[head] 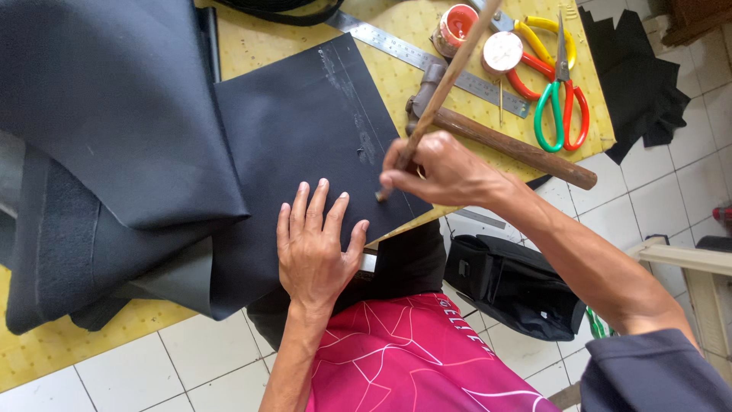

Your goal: The person applies glue to a black fabric piece using a brush, then places a strip of velcro onto the glued area and presses it down. They trim the excess velcro with scissors and smooth the edges. Finally, they handle a black strap and a bag on the table.

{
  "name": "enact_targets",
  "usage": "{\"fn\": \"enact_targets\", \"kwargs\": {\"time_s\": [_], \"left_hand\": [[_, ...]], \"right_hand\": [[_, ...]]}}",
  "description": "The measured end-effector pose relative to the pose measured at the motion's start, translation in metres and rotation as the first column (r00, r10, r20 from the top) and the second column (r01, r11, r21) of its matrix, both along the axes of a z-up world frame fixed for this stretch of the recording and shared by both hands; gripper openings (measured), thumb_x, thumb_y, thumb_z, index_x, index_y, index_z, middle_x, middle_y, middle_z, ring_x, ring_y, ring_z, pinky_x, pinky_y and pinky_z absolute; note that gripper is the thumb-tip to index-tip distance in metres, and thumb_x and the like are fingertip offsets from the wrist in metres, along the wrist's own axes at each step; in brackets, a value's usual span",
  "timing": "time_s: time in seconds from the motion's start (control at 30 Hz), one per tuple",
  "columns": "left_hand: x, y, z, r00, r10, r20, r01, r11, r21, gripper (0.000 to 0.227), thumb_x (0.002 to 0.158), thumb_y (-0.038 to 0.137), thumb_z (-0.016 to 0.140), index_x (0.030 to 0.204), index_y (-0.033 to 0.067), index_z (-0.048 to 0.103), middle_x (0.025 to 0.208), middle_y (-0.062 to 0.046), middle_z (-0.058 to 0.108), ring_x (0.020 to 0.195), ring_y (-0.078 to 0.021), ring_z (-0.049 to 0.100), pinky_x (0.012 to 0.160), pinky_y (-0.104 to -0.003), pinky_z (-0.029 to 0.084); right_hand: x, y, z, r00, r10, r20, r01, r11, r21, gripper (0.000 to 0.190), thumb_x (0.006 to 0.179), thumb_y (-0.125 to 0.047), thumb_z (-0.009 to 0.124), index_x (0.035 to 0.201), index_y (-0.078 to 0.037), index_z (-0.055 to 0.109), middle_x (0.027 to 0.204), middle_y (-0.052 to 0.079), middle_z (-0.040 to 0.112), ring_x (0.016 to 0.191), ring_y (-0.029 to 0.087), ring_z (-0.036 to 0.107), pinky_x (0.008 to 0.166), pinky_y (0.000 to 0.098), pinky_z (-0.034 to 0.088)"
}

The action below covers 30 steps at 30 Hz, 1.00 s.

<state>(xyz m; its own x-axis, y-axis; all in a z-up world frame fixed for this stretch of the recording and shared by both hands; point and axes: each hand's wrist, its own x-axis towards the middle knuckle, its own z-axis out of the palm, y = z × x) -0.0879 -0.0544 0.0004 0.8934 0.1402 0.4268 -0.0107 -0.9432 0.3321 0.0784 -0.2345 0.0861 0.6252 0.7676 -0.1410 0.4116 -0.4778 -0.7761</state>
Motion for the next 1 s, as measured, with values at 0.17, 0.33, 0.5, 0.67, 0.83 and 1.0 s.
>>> {"fn": "enact_targets", "kwargs": {"time_s": [0.17,0.33,0.5,0.67,0.83,1.0], "left_hand": [[0.000,0.000,-0.001,1.000,-0.003,-0.003,0.003,1.000,0.013,0.042,0.096,0.052,0.069,0.123,0.0209,0.077,0.141,-0.008,0.069,0.140,-0.0327,0.058,0.119,-0.053,0.037],[0.000,-0.001,-0.003,1.000,0.003,-0.009,-0.003,1.000,0.014,0.043,0.096,0.052,0.069,0.124,0.0210,0.077,0.142,-0.008,0.069,0.141,-0.0324,0.057,0.120,-0.052,0.036],[-0.002,-0.001,-0.004,1.000,0.005,-0.025,-0.005,0.999,0.033,0.043,0.097,0.054,0.068,0.125,0.0225,0.077,0.143,-0.007,0.069,0.142,-0.0314,0.057,0.121,-0.051,0.036],[0.000,-0.002,-0.004,1.000,0.004,-0.012,-0.004,0.999,0.033,0.043,0.097,0.054,0.067,0.125,0.0223,0.077,0.143,-0.007,0.069,0.142,-0.0310,0.056,0.121,-0.051,0.035],[-0.002,0.000,-0.004,1.000,-0.012,-0.019,0.013,1.000,0.019,0.043,0.097,0.053,0.068,0.125,0.0220,0.077,0.144,-0.007,0.068,0.142,-0.0315,0.056,0.120,-0.051,0.035],[-0.002,0.001,-0.004,1.000,-0.012,-0.028,0.013,0.999,0.038,0.043,0.099,0.052,0.067,0.126,0.0208,0.077,0.144,-0.008,0.068,0.142,-0.0321,0.056,0.120,-0.052,0.035]], "right_hand": [[0.008,-0.012,-0.020,0.983,-0.096,0.154,0.083,0.993,0.089,0.007,0.099,-0.018,0.077,0.098,-0.011,0.076,0.071,0.006,0.073,0.056,0.016,0.063,0.054,0.0272,0.052],[0.009,-0.020,-0.024,0.974,-0.138,0.179,0.108,0.980,0.169,0.006,0.098,-0.011,0.078,0.096,-0.007,0.076,0.068,0.008,0.071,0.054,0.017,0.061,0.051,0.0281,0.050],[0.017,-0.011,-0.027,0.948,-0.187,0.257,0.133,0.968,0.214,0.008,0.101,-0.012,0.079,0.103,-0.005,0.076,0.075,0.011,0.073,0.062,0.021,0.067,0.056,0.0313,0.053],[0.017,-0.019,-0.029,0.953,-0.128,0.276,0.082,0.982,0.170,0.008,0.100,-0.016,0.078,0.102,-0.009,0.076,0.074,0.009,0.073,0.061,0.019,0.067,0.056,0.0308,0.055],[-0.020,-0.043,-0.019,0.977,-0.073,0.201,0.054,0.994,0.099,0.008,0.097,-0.016,0.078,0.099,-0.009,0.076,0.072,0.008,0.072,0.056,0.019,0.062,0.052,0.0317,0.051],[-0.052,-0.056,-0.021,0.984,-0.118,0.133,0.100,0.986,0.130,0.005,0.098,-0.016,0.076,0.101,-0.013,0.073,0.076,0.004,0.071,0.061,0.018,0.063,0.055,0.0280,0.055]]}}
